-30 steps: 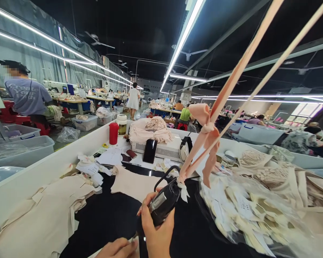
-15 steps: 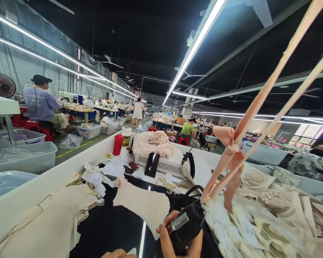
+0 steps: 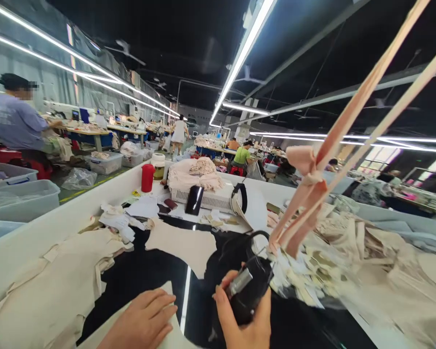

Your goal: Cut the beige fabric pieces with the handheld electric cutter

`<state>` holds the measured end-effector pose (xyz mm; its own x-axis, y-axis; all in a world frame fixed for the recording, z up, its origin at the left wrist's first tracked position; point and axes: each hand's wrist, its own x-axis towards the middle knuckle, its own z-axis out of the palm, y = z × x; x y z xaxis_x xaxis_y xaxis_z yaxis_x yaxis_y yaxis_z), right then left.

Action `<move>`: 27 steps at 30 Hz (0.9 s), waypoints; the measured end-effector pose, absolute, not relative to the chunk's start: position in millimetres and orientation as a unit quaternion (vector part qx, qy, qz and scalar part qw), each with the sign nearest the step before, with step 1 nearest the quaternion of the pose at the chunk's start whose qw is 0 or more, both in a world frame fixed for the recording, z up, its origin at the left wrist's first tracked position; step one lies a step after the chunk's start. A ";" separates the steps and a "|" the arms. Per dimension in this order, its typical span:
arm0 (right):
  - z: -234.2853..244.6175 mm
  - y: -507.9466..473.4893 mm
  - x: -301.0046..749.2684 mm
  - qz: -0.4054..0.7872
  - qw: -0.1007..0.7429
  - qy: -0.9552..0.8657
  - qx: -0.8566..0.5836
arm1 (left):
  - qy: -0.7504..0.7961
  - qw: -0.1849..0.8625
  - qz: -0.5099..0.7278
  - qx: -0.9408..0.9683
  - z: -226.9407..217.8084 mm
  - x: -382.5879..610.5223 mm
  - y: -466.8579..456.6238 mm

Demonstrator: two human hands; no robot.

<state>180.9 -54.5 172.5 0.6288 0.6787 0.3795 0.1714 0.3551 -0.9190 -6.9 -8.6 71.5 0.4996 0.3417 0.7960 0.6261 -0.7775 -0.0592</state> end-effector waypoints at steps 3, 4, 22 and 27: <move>170.8 -63.5 187.9 0.212 0.739 -0.397 -0.502 | -0.250 0.098 -0.383 -0.884 85.7 -0.6 -30.3; 168.8 -65.3 189.7 0.221 0.745 -0.395 -0.491 | -0.233 0.085 -0.378 -0.892 86.6 2.0 -35.7; 149.6 -66.0 198.0 0.243 0.777 -0.409 -0.412 | -0.169 0.129 -0.371 -0.904 64.8 34.2 -40.3; 154.8 -66.1 191.8 0.250 0.783 -0.390 -0.415 | -0.172 0.109 -0.354 -0.913 64.1 30.5 -39.8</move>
